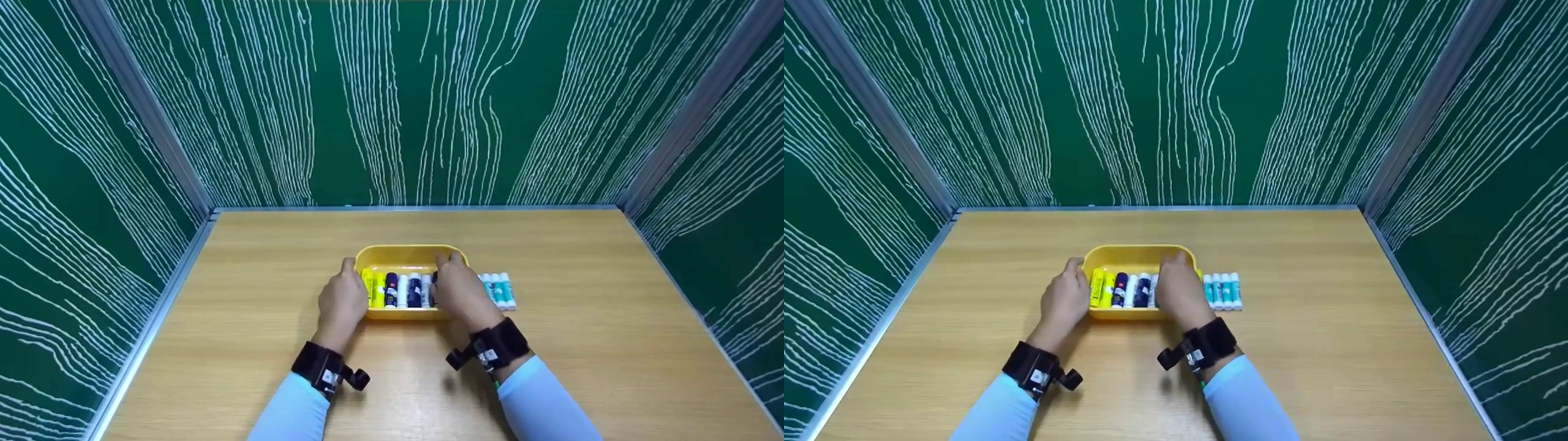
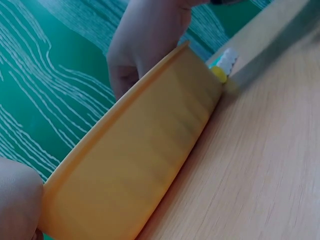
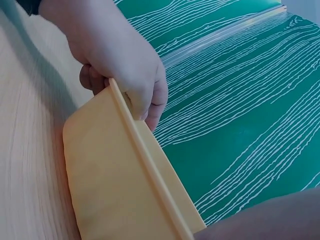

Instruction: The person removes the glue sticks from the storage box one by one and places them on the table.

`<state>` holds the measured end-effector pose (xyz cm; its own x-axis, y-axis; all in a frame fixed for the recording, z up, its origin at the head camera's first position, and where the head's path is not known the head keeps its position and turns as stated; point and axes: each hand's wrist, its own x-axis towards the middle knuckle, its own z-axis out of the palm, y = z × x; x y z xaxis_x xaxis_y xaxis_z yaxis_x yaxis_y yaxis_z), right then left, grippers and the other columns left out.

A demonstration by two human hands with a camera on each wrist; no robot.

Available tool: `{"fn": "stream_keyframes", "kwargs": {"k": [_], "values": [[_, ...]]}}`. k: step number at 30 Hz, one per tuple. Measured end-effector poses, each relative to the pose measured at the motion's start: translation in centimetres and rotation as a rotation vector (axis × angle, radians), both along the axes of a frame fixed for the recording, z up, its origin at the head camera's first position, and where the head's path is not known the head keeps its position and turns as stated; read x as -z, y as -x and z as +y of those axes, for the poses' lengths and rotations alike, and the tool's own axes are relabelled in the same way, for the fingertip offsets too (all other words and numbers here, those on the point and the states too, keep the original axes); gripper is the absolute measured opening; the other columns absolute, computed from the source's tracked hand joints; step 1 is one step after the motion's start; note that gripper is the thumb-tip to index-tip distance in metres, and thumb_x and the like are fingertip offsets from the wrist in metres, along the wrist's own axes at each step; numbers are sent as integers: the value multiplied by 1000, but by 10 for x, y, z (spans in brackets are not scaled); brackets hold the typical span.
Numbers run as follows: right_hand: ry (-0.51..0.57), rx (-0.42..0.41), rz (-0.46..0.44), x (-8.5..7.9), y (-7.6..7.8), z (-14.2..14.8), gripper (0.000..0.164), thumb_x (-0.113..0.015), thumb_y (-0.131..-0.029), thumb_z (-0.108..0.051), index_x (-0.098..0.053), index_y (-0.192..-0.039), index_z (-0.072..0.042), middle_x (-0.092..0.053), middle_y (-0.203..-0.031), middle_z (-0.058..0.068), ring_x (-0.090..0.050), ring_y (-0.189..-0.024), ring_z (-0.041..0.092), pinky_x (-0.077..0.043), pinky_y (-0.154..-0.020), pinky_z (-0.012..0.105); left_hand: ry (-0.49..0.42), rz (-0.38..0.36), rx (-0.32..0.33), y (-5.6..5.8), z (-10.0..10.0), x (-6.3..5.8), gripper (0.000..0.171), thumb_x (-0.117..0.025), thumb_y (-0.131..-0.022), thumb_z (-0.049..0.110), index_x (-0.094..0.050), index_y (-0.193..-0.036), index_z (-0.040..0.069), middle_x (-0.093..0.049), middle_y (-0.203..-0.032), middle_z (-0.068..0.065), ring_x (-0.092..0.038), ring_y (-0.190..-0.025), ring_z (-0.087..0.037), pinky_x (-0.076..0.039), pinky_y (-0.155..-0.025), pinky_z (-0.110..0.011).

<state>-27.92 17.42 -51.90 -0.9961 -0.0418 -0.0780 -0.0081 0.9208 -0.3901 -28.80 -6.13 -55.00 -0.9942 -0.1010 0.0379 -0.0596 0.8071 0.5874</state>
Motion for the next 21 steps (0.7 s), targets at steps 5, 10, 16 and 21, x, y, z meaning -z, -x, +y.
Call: {"fn": "stream_keyframes", "kwargs": {"k": [5,10,16,21], "values": [[8,16,84,-2,0,0,48,-77,-105,-8,-67,-150,3,-60,-149,24,-73,-117,35,-63,-110,52,-4,-6,2,-1,-1,1,46,-43,-123,24,-50,-166,9,-71,-78,-9,-62,-60,-22,-45,-53,-32],[22,10,124,-5,-1,3,33,-78,-103,-3,-77,-135,2,-62,-134,17,-72,-108,31,-66,-104,48,-1,28,8,-1,-1,1,45,-44,-122,23,-53,-164,9,-67,-74,-9,-59,-57,-22,-42,-51,-34],[41,-63,92,-10,-1,12,31,-82,-100,-2,-77,-131,0,-66,-126,18,-70,-100,30,-65,-88,43,17,70,9,-1,-1,3,42,-45,-122,21,-56,-160,7,-67,-74,-10,-58,-59,-23,-40,-51,-35],[60,-96,-2,-20,-1,19,34,-81,-100,-4,-74,-132,-2,-76,-115,15,-66,-88,29,-53,-71,35,6,34,0,1,0,2,45,-43,-123,23,-53,-164,8,-68,-76,-9,-61,-61,-23,-41,-53,-34]]}}
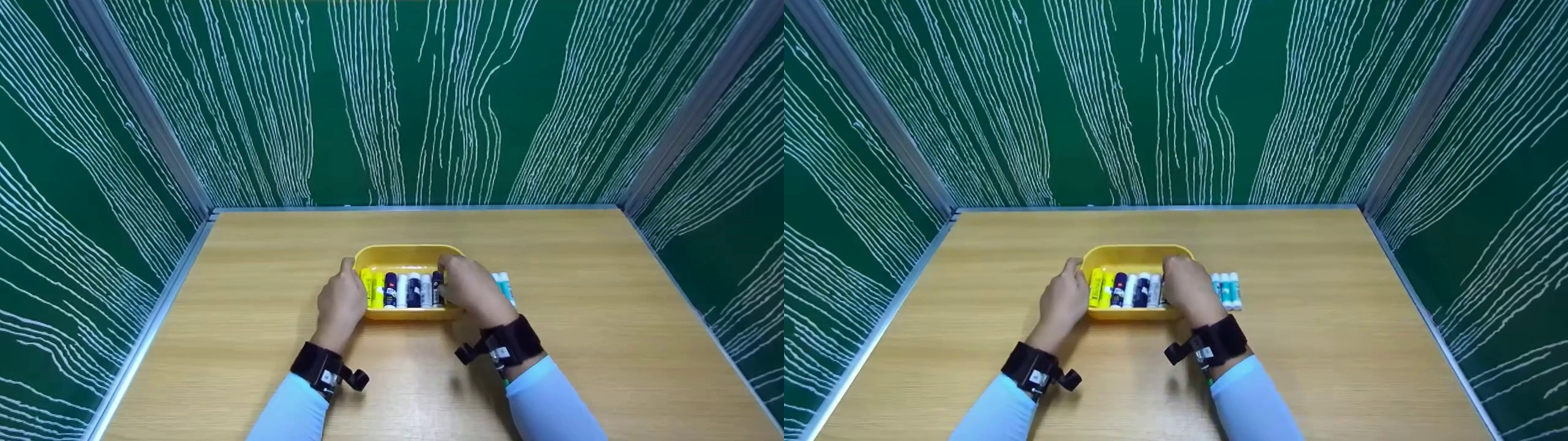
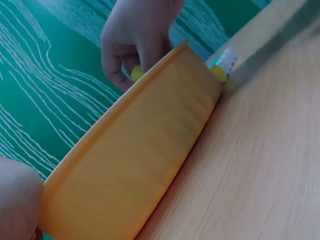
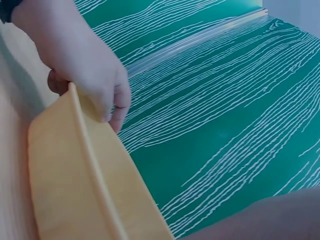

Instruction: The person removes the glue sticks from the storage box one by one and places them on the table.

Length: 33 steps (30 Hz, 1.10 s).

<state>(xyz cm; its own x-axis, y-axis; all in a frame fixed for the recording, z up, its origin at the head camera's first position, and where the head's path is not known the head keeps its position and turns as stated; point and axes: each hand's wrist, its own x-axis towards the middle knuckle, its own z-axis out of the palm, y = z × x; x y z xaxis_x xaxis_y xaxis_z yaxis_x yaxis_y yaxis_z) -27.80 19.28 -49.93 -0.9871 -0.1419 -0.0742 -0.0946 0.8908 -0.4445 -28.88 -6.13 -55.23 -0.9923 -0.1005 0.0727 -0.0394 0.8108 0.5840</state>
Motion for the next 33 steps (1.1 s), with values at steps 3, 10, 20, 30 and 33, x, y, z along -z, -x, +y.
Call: {"fn": "stream_keyframes", "kwargs": {"k": [3,10,20,30,33], "values": [[16,0,-64,-6,-2,2,36,-82,-101,-6,-74,-136,-3,-77,-114,14,-67,-86,28,-51,-66,32,-4,-21,-11,0,0,-1,45,-42,-123,25,-52,-165,10,-73,-83,-11,-64,-64,-23,-43,-55,-34],[33,2,-149,-12,-4,1,35,-88,-101,-14,-78,-133,-3,-75,-106,12,-68,-83,26,-53,-67,31,-10,-41,-17,1,-1,0,46,-43,-123,26,-50,-166,11,-75,-86,-10,-65,-65,-23,-45,-56,-33],[107,46,-120,-25,-5,18,22,-83,-96,-10,-73,-115,-3,-72,-102,12,-66,-83,27,-52,-68,34,-17,-38,-9,0,0,-1,46,-41,-124,26,-50,-167,11,-69,-78,-8,-63,-64,-22,-42,-56,-33],[282,34,-15,-33,-4,28,17,-80,-97,-7,-63,-94,-10,-65,-96,10,-61,-78,23,-53,-67,34,-19,-42,-10,0,-1,-1,47,-40,-123,26,-50,-166,12,-70,-81,-8,-63,-66,-23,-44,-58,-34],[292,21,-10,-32,-3,30,20,-81,-96,-6,-63,-91,-10,-69,-100,12,-61,-79,23,-52,-68,33,-18,-35,-4,-1,-2,0,47,-40,-123,26,-50,-166,11,-66,-76,-7,-60,-61,-22,-42,-55,-33]]}}
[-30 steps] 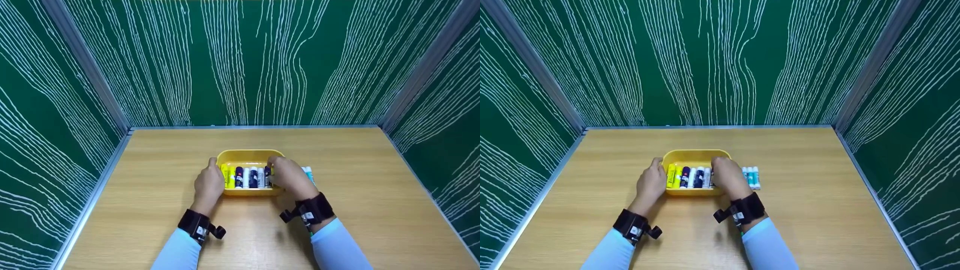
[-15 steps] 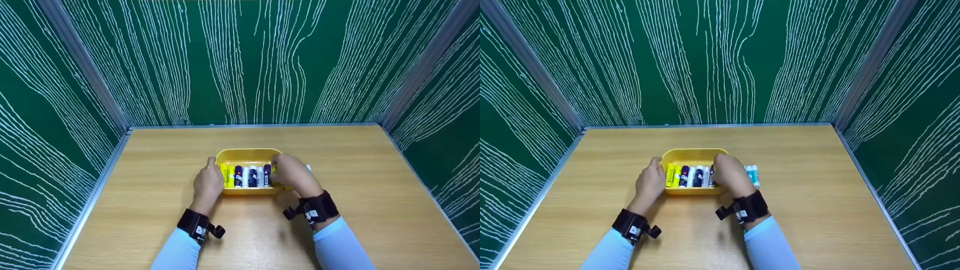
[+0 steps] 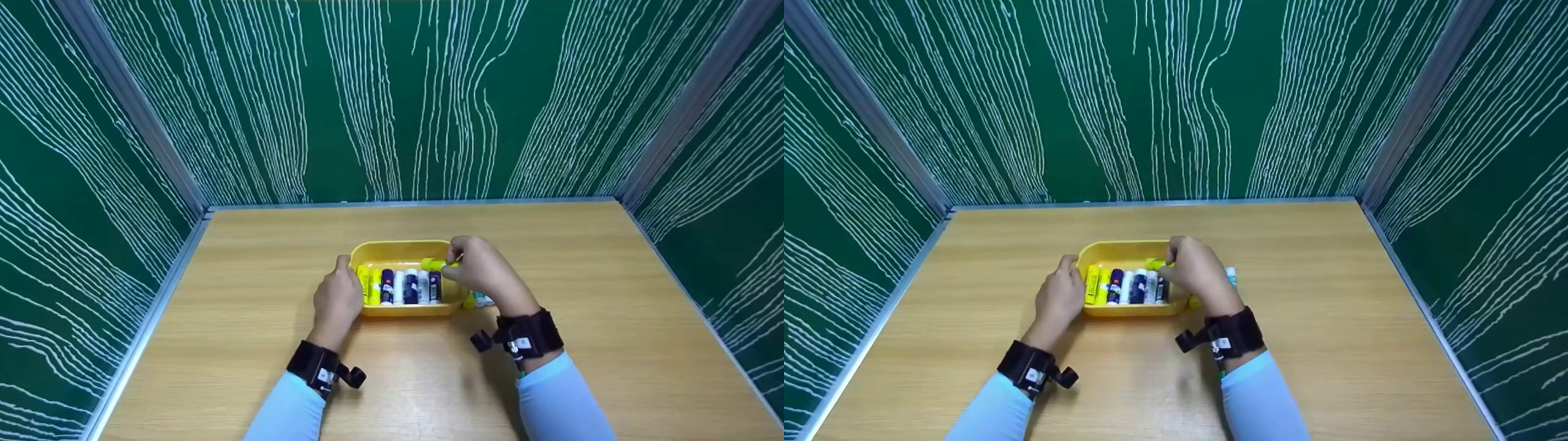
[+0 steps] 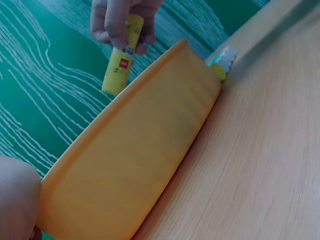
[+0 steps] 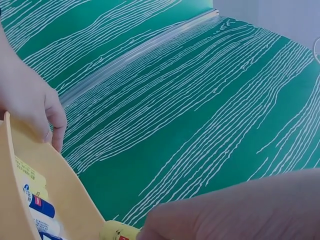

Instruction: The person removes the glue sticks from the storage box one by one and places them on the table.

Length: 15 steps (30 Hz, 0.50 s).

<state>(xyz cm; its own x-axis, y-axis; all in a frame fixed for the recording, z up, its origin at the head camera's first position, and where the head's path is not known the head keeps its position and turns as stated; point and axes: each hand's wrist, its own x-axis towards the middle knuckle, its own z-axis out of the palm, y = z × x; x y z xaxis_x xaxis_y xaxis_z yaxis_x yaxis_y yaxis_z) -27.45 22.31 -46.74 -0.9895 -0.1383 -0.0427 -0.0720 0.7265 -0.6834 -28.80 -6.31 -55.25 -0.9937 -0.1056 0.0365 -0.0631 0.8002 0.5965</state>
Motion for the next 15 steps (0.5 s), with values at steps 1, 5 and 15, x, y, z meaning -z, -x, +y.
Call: {"fn": "stream_keyframes", "kwargs": {"k": [1,5,15], "values": [[1,-5,0,0,0,1,20,-82,-96,-6,-63,-90,-11,-70,-101,12,-61,-79,22,-52,-67,33,-2,1,1,0,0,0,47,-40,-124,26,-50,-167,11,-66,-75,-7,-59,-60,-22,-42,-55,-33],[10,-18,-2,0,2,4,17,-80,-93,-3,-65,-89,-10,-71,-106,13,-62,-82,24,-51,-68,33,-12,-8,0,0,0,0,48,-40,-124,27,-48,-168,11,-66,-75,-6,-60,-60,-22,-43,-55,-32],[50,63,-60,-2,6,20,38,-75,-102,-4,-76,-140,-5,-75,-137,20,-72,-123,38,-67,-100,47,-7,-5,-3,0,0,0,48,-40,-124,27,-49,-168,11,-68,-76,-8,-60,-60,-22,-43,-55,-33]]}}
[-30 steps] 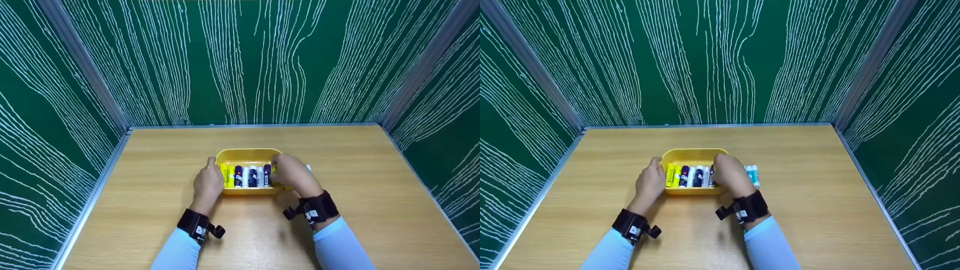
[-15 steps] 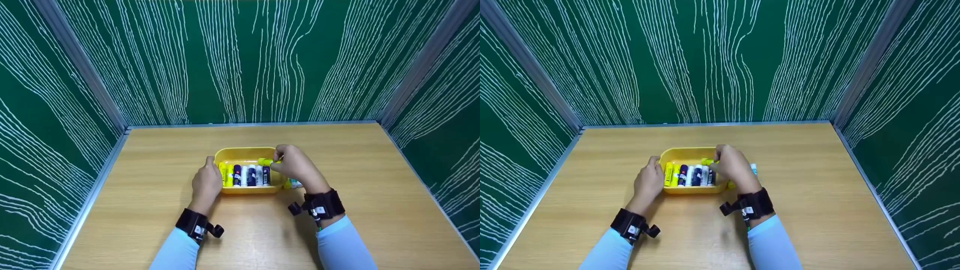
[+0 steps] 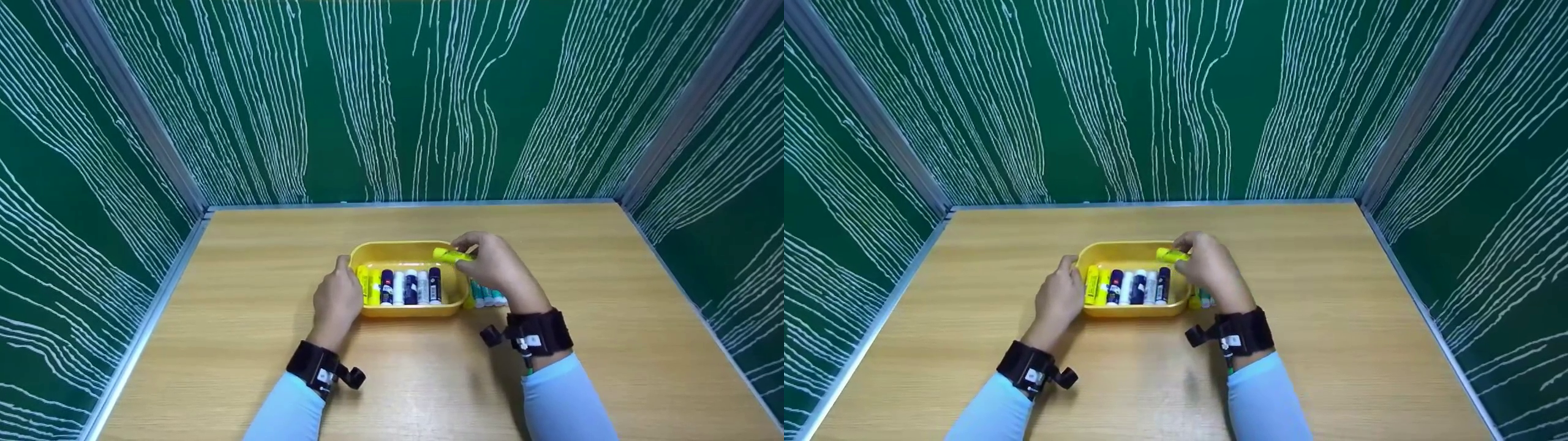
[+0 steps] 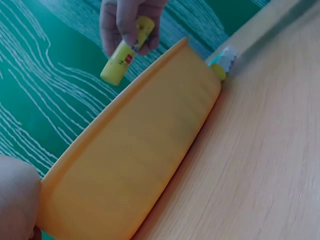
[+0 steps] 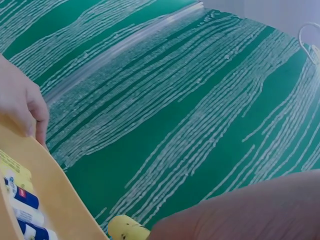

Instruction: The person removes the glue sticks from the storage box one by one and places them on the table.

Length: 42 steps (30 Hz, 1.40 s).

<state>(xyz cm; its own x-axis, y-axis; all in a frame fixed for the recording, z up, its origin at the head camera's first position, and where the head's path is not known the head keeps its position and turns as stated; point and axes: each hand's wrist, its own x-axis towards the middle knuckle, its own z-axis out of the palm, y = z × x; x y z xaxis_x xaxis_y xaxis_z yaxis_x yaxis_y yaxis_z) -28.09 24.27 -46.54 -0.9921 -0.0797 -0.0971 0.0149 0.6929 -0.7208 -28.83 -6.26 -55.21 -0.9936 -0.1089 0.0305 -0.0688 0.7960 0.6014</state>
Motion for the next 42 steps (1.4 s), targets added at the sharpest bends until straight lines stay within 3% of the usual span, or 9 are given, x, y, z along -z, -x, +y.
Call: {"fn": "stream_keyframes", "kwargs": {"k": [5,13,28,35,42], "values": [[-3,16,-6,-1,4,7,44,-69,-108,-5,-69,-153,-3,-72,-145,23,-71,-130,41,-66,-106,51,28,12,-13,1,-1,2,44,-42,-123,25,-53,-163,10,-78,-94,-15,-68,-72,-24,-46,-61,-36],[-45,64,-72,0,7,22,53,-61,-114,-9,-54,-166,-4,-61,-156,29,-64,-140,45,-62,-112,55,14,-5,-19,1,0,3,46,-41,-123,27,-52,-165,11,-80,-98,-15,-68,-74,-24,-48,-61,-35],[-13,185,-179,11,9,59,48,-56,-115,-10,-56,-162,1,-55,-163,31,-57,-144,47,-50,-125,63,2,1,-4,0,-1,2,46,-42,-123,27,-51,-166,12,-69,-78,-8,-64,-65,-24,-46,-57,-34],[-7,208,-219,17,10,64,47,-52,-116,-11,-57,-160,2,-56,-162,28,-56,-144,44,-47,-127,64,17,36,8,1,-2,4,43,-42,-122,24,-54,-161,9,-70,-78,-10,-62,-65,-25,-43,-57,-37],[0,231,-254,19,10,65,47,-51,-116,-11,-56,-162,0,-57,-162,26,-57,-143,43,-49,-126,63,4,13,0,1,0,1,46,-39,-123,27,-53,-163,10,-73,-84,-11,-65,-68,-25,-47,-60,-37]]}}
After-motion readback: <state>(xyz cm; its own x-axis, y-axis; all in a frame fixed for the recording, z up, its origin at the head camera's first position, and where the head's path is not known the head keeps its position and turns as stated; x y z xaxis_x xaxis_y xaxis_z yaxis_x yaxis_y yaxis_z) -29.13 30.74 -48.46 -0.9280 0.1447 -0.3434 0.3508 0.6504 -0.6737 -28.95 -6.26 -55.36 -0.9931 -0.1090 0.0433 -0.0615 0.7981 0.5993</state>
